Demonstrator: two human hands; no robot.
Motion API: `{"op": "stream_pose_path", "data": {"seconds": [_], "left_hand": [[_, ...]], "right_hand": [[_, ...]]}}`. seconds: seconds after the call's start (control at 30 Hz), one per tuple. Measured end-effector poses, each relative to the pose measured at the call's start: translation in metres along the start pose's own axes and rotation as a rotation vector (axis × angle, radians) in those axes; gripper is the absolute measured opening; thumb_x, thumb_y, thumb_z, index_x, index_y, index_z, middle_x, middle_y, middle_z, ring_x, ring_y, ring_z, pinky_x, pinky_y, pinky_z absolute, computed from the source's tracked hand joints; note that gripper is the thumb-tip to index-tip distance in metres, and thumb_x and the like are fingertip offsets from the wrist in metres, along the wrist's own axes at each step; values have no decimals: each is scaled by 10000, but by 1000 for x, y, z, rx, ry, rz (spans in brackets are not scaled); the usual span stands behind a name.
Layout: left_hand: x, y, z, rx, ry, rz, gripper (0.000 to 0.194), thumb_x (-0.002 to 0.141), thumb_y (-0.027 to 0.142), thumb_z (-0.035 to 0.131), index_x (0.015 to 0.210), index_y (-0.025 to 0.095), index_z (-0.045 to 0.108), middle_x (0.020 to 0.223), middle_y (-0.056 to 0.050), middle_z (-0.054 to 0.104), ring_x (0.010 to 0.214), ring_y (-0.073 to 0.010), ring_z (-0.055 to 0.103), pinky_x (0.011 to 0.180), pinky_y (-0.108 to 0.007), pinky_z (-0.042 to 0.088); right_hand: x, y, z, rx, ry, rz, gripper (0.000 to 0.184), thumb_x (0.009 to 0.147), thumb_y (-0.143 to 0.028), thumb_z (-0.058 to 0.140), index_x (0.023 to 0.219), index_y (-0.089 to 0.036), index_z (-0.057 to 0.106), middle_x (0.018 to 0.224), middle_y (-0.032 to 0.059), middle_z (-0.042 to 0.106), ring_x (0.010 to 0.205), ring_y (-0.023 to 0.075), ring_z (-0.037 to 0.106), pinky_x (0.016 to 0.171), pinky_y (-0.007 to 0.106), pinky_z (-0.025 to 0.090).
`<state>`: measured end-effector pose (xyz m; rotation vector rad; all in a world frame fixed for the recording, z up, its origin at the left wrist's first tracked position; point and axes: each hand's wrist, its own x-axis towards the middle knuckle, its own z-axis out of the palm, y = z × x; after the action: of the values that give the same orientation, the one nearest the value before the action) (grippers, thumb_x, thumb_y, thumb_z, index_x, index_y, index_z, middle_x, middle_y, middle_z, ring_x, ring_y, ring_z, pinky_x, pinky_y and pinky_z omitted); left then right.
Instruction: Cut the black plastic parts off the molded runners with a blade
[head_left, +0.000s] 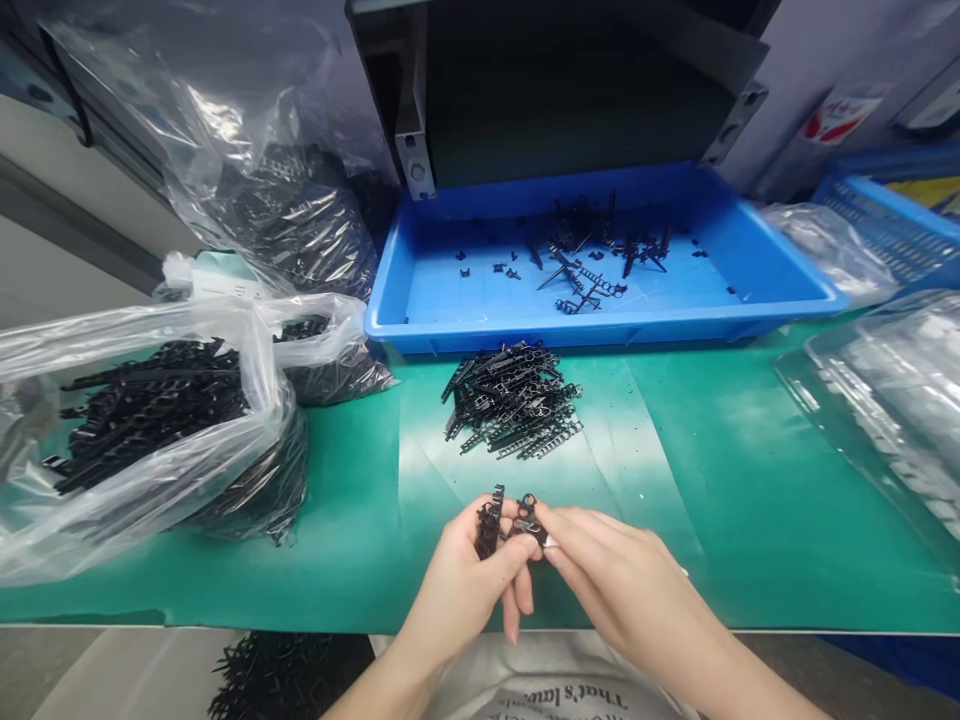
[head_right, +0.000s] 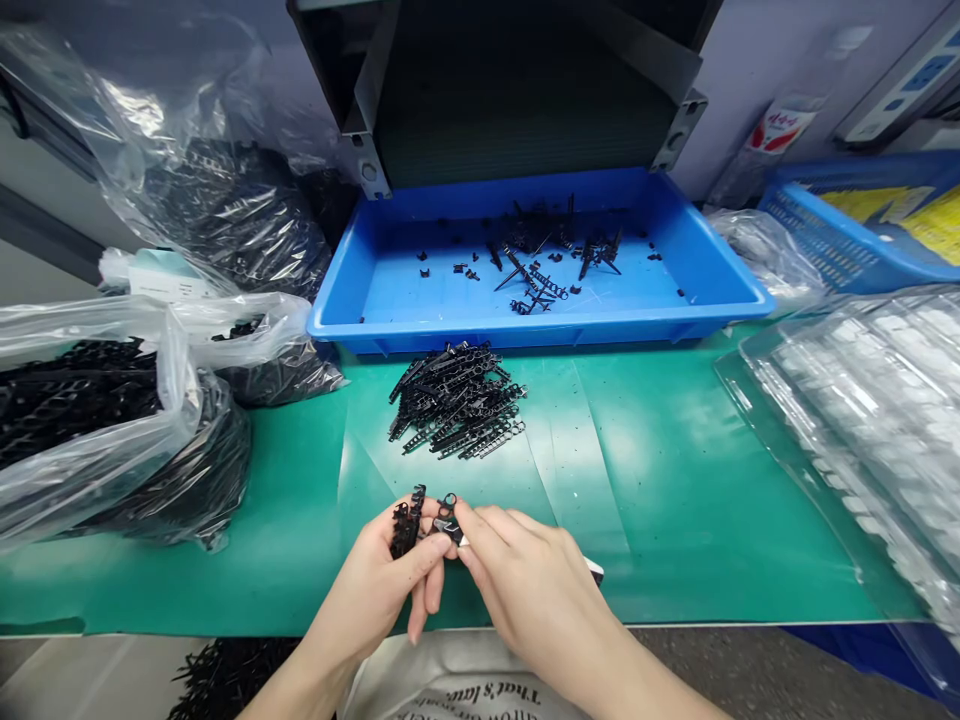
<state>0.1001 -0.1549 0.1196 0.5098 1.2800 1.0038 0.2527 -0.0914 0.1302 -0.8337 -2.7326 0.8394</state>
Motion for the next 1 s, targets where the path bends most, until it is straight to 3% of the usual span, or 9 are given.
{"op": "stream_pose_path", "data": {"seconds": [0.33, 0.53, 0.67, 0.87, 1.0], "left_hand": [[3, -4, 4, 52, 58, 29, 132, 819, 286, 513, 778, 165, 479, 370, 70, 540, 230, -47, 421, 274, -112, 271], [5, -9, 6, 55, 115, 42, 188, 820, 326, 514, 737, 159, 492, 357, 64, 524, 222, -56, 409, 264, -127, 260], [6, -9, 7, 24, 151, 76, 216, 815, 364, 519, 737, 164, 493, 388, 62, 526, 258, -54, 415, 297, -138, 293], [6, -3, 3, 21, 292, 99, 240, 805, 407, 521, 849, 186, 439, 350, 126, 371, 297, -40, 233, 308, -131, 167], [9, -4, -6, 11, 318, 155, 206, 819, 387, 495, 811, 197, 414, 400, 108, 402, 342, -53, 289, 336, -142, 229]], "right_hand": [[0, -4, 4, -21, 91, 24, 366, 931, -178, 281, 1209, -117, 511, 857, 65, 679, 683, 191, 637, 492, 283, 481], [-1, -6, 17, -100, 173, 40, 380, 925, -157, 250, 1168, -122, 541, 890, 84, 695, 700, 186, 651, 502, 264, 476], [7, -1, 18, -112, 218, 86, 383, 939, -252, 272, 1206, -133, 519, 829, 87, 697, 671, 190, 650, 491, 266, 458], [41, 13, -5, -224, -3, 121, 399, 852, -398, 521, 1182, -175, 528, 943, 71, 677, 711, 225, 665, 520, 290, 474], [57, 22, -16, -257, -45, 134, 265, 845, -350, 555, 1067, -209, 583, 959, 44, 667, 790, 225, 662, 593, 285, 488]]}}
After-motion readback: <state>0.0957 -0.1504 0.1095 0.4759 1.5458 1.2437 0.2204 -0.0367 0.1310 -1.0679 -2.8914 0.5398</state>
